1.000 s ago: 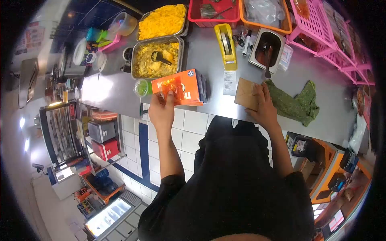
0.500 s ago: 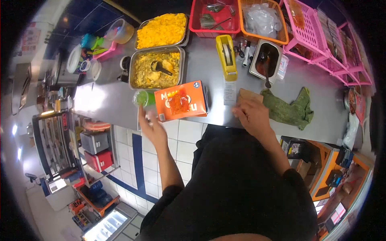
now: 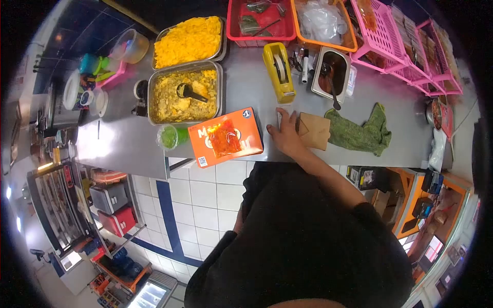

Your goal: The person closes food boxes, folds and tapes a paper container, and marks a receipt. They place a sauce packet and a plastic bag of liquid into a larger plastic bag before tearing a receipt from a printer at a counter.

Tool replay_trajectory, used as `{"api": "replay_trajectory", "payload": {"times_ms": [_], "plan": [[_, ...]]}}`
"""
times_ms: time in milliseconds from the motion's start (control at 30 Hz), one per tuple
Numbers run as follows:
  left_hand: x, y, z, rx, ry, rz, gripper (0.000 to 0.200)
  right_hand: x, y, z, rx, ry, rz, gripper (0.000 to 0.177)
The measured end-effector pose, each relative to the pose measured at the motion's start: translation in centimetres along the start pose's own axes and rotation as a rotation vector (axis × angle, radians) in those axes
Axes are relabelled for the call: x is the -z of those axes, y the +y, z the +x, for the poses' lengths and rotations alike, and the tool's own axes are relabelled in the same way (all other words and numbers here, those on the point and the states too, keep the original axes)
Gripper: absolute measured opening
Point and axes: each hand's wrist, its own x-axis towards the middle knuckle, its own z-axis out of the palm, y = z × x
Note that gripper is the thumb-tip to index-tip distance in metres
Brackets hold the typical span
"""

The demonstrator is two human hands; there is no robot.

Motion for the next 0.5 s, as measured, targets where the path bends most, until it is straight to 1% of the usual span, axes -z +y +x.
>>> {"api": "replay_trajectory", "payload": {"times_ms": [33, 100, 133, 200, 233, 300, 333, 400, 433, 500], "plan": [[-0.5, 0.3, 1.0, -0.031, 0.020, 0.026, 0.079, -1.5, 1.2, 0.6, -0.003, -0.003, -0.007, 0.059], [-1.0, 1.8, 4.0, -0.140, 0.101, 0.099, 0.081, -3.1, 3.2, 2.5, -0.180, 0.073, 0.161, 0.077], [-1.4, 3.1, 6.2, -0.208, 0.158, 0.145, 0.081, -3.1, 3.0, 2.7, -0.188, 0.071, 0.149, 0.077], [-1.3, 5.6, 9.6, -0.355, 0.248, 0.226, 0.082, -3.1, 1.5, 3.7, -0.265, 0.157, -0.027, 0.083], [-0.5, 8.7, 5.6, -0.435, 0.220, 0.286, 0.081, -3.3, 1.2, 4.3, -0.267, 0.167, -0.031, 0.083], [1.9, 18.5, -7.4, -0.602, 0.171, 0.399, 0.080, -3.6, 1.1, 5.0, -0.500, 0.239, 0.135, 0.084], [2.3, 21.4, -11.1, -0.604, 0.164, 0.402, 0.080, -3.4, 0.6, 5.3, -0.504, 0.245, 0.132, 0.084], [2.2, 25.1, -16.1, -0.649, 0.054, 0.446, 0.076, -2.8, -0.8, 5.7, -0.689, 0.226, 0.194, 0.079], [2.0, 26.3, -17.6, -0.646, 0.053, 0.451, 0.076, -2.9, -0.2, 6.1, -0.695, 0.226, 0.196, 0.079], [1.2, 28.2, -20.0, -0.639, -0.091, 0.490, 0.075, -3.1, 0.8, 6.7, -0.635, 0.177, 0.166, 0.079]]}}
